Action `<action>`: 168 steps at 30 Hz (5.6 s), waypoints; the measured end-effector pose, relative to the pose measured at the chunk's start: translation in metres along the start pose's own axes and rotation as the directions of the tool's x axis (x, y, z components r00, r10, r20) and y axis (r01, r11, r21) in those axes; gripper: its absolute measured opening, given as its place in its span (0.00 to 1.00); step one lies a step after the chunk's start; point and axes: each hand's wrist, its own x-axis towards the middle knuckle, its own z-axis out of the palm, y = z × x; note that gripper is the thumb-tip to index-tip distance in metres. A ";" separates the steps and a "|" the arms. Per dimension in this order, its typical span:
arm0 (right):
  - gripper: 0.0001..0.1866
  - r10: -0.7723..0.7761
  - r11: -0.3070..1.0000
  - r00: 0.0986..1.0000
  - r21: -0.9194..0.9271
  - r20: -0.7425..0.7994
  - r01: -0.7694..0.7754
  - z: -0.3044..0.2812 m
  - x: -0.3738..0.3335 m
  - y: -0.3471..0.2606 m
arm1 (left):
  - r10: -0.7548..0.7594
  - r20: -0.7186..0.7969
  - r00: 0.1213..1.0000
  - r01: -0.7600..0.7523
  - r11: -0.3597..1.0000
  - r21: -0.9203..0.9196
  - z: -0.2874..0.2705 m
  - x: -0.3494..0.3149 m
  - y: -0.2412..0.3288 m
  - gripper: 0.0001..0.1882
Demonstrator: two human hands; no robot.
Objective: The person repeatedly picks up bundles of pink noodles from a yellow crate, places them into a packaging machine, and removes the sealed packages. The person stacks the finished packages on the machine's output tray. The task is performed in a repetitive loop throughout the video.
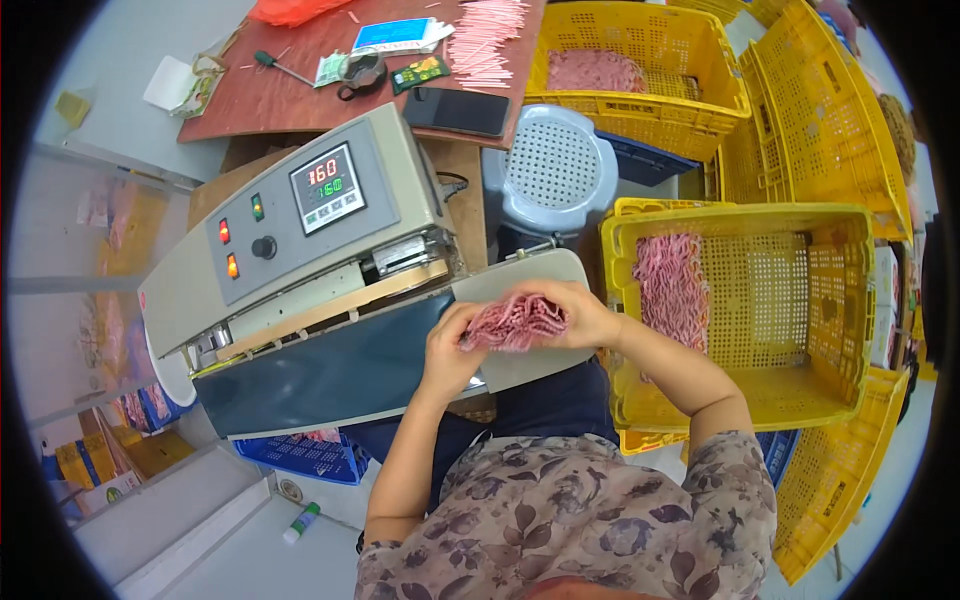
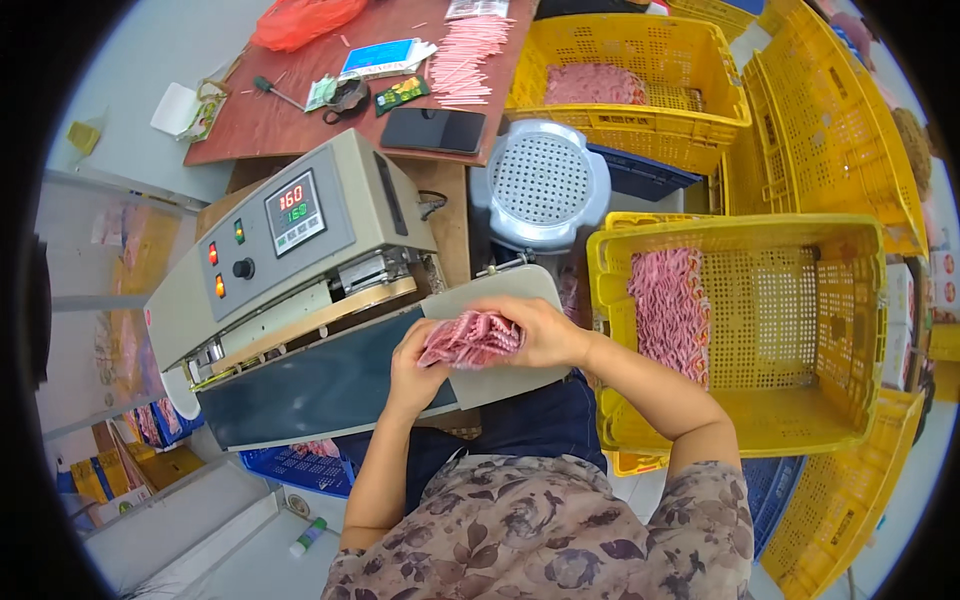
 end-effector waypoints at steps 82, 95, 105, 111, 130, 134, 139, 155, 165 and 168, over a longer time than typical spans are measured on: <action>0.23 0.572 0.574 0.792 0.585 0.214 -0.572 0.005 0.045 -0.021 | -0.574 -0.336 0.747 0.173 0.656 -0.735 -0.051 -0.023 -0.032 0.06; 0.22 0.593 0.583 0.782 0.568 0.193 -0.582 0.006 0.048 -0.021 | -0.560 -0.243 0.792 0.189 0.603 -0.775 -0.026 -0.010 -0.023 0.04; 0.23 0.532 0.594 0.815 0.585 0.230 -0.552 0.010 0.049 -0.023 | -0.322 -0.416 0.851 0.106 0.880 -0.464 0.002 -0.013 -0.002 0.05; 0.24 0.518 0.612 0.827 0.580 0.219 -0.538 0.012 0.047 -0.017 | -0.499 -0.195 0.844 0.227 0.662 -0.714 -0.005 -0.001 -0.011 0.05; 0.20 0.431 0.863 0.902 0.273 0.039 -0.424 0.009 0.038 -0.017 | -0.467 -0.163 0.869 0.278 0.734 -0.620 -0.002 0.001 -0.003 0.04; 0.21 0.494 0.765 0.862 0.412 0.117 -0.495 0.010 0.051 -0.021 | -0.546 -0.161 0.822 0.231 0.580 -0.781 -0.013 0.003 -0.011 0.06; 0.23 0.434 0.791 0.894 0.428 0.111 -0.437 0.010 0.051 -0.017 | -0.547 -0.434 0.716 0.132 0.716 -0.686 -0.037 -0.017 -0.022 0.04; 0.20 0.383 0.841 0.922 0.390 0.061 -0.376 0.013 0.036 -0.003 | -0.444 -0.166 0.880 0.249 0.730 -0.636 0.003 0.000 -0.015 0.04; 0.21 0.497 0.697 0.853 0.512 0.157 -0.501 0.008 0.053 -0.010 | -0.426 -0.568 0.704 0.099 0.851 -0.516 -0.039 -0.031 -0.031 0.02; 0.21 0.415 0.848 0.904 0.319 0.097 -0.424 0.008 0.052 -0.013 | -0.070 -0.729 0.681 -0.047 0.989 -0.139 -0.019 -0.030 -0.015 0.02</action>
